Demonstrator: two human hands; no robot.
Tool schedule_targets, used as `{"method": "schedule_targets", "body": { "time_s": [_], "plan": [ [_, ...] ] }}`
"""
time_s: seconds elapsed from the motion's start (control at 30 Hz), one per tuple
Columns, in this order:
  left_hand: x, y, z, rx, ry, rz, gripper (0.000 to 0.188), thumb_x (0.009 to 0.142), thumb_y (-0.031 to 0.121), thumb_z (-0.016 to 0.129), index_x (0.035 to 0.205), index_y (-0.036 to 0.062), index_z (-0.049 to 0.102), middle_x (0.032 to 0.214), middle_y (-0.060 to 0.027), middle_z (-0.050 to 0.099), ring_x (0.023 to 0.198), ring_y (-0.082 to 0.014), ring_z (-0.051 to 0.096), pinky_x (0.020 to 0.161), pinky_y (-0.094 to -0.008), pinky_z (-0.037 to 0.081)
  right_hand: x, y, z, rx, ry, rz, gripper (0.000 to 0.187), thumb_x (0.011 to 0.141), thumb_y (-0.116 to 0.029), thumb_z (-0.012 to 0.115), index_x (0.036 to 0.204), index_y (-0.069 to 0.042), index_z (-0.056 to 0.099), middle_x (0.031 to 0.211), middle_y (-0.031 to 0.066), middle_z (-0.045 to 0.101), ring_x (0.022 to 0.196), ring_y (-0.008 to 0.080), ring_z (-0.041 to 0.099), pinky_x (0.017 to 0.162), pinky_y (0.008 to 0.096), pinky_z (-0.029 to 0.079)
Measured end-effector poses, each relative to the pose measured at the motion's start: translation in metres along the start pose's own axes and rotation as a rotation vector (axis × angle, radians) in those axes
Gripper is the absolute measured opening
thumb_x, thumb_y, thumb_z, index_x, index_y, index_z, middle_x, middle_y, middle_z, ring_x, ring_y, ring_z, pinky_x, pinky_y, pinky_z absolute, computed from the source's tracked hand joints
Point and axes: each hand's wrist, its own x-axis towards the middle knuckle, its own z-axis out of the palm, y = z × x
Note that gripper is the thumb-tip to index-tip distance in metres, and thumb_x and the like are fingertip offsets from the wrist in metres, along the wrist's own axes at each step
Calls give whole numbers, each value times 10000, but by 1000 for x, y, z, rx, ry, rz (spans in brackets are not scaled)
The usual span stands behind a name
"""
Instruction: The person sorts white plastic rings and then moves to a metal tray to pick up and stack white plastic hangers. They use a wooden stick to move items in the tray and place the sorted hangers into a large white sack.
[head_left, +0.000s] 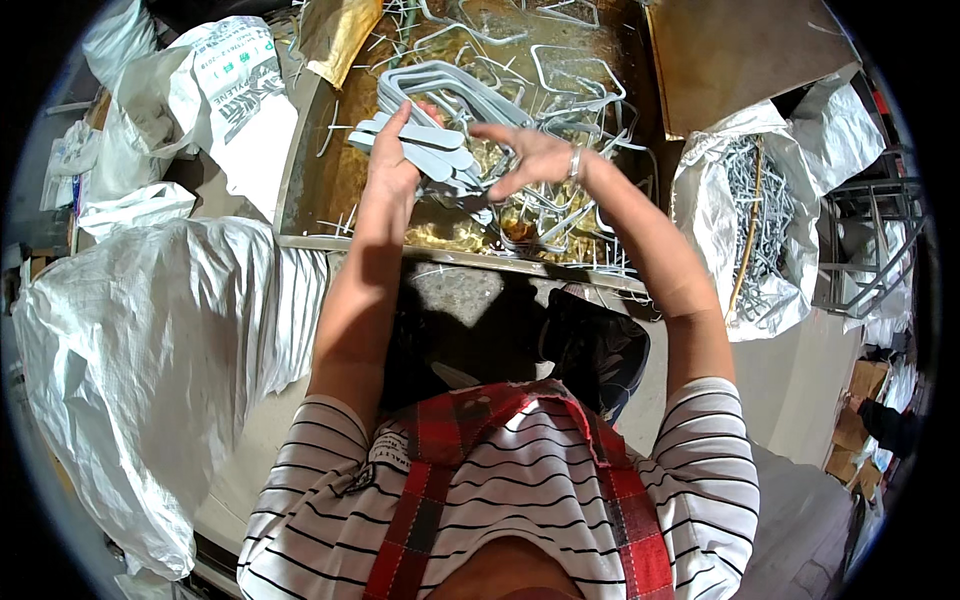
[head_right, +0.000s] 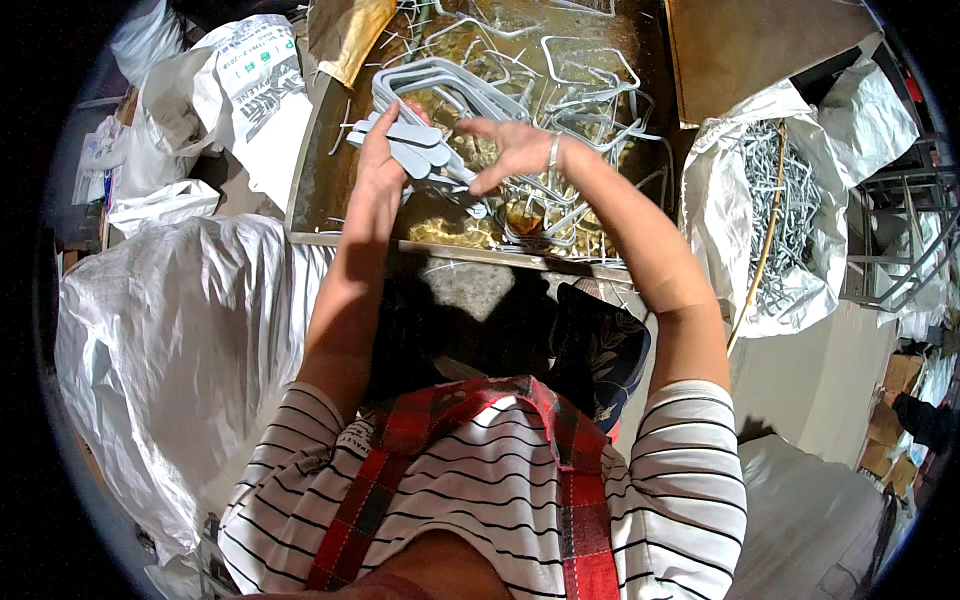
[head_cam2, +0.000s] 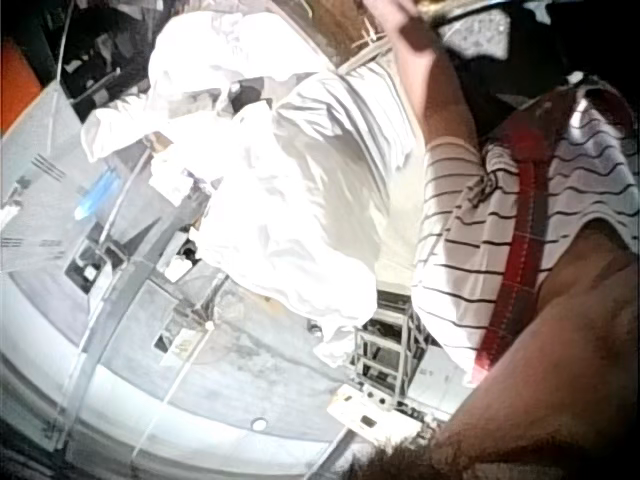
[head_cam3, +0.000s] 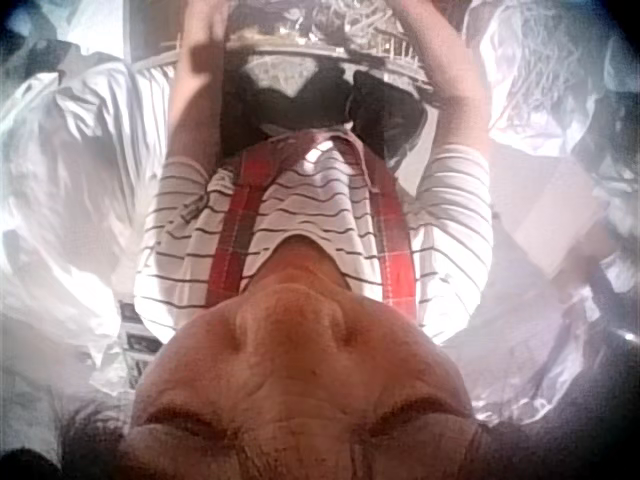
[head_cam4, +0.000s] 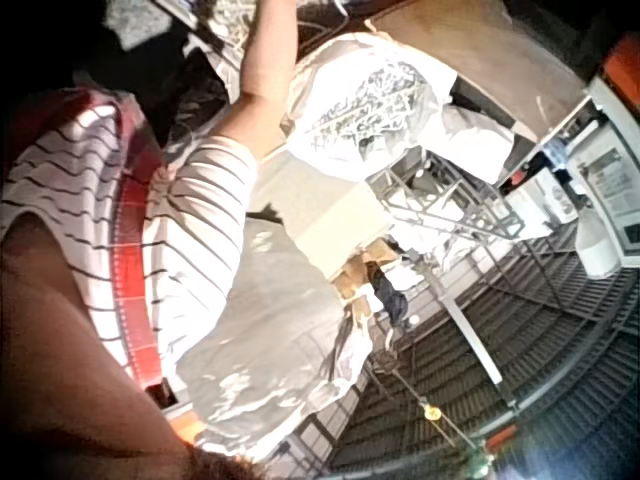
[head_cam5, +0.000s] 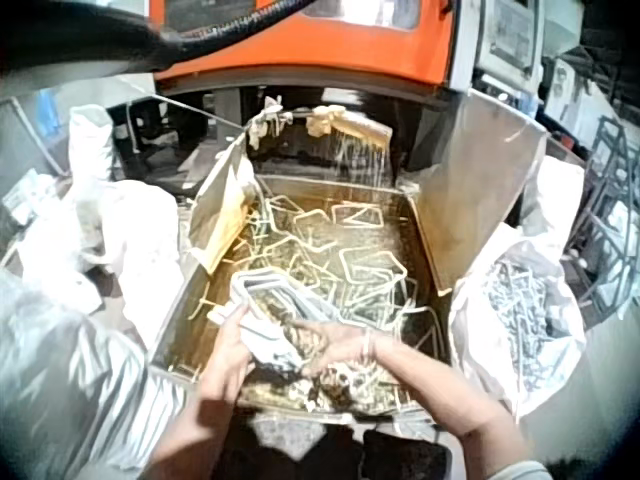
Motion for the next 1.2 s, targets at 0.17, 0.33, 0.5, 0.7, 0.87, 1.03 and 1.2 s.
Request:
{"method": "schedule_targets", "body": {
  "time_s": [0.17,0.33,0.5,0.7,0.87,1.03,1.2],
  "plan": [
    [1,-2,-13,-245,14,8,200,891,203,521,939,11,546,846,-114,591,788,-242,575,756,-388,488,24,-47,17,-76,-457,394,1059,585,-606,717,1304,71,334,1289,278,389,1229,355,360,1040,385,296],
    [-8,-6,5,-273,-78,40,245,901,211,498,991,-13,542,886,-116,595,832,-254,572,789,-385,480,31,-7,49,30,-127,118,867,670,-688,592,1193,-2,505,1143,216,535,1059,314,514,934,372,384],
    [3,-13,-6,-241,-17,100,316,900,252,496,1047,-26,528,961,-128,594,911,-266,568,876,-399,459,49,0,64,-212,68,229,820,677,-763,475,810,24,664,825,216,633,815,317,613,751,378,476],
    [13,2,-21,-285,33,4,222,883,125,524,1023,-47,517,926,-140,578,855,-240,576,829,-383,488,41,-11,70,-200,167,172,503,737,-446,547,672,45,633,582,182,594,590,288,606,607,355,494],
    [19,14,-30,24,149,285,170,854,7,531,1005,-69,519,877,-152,587,782,-251,595,751,-373,520,-28,-59,45,131,-322,265,308,780,-292,537,657,-24,630,536,38,574,408,86,501,450,265,426],
    [-18,29,-8,434,139,488,178,784,-39,598,949,-98,563,830,-143,626,658,-212,619,585,-303,513,-138,-59,-4,-398,446,224,196,779,-231,568,752,-50,637,588,87,577,532,185,544,540,325,460],
    [-39,3,15,873,-12,419,300,737,118,701,939,-82,607,826,-112,657,690,-167,626,634,-261,485,-264,-48,-77,-1383,785,1098,750,709,-538,636,1190,21,497,1004,215,612,907,331,598,771,396,479]
  ]
}}
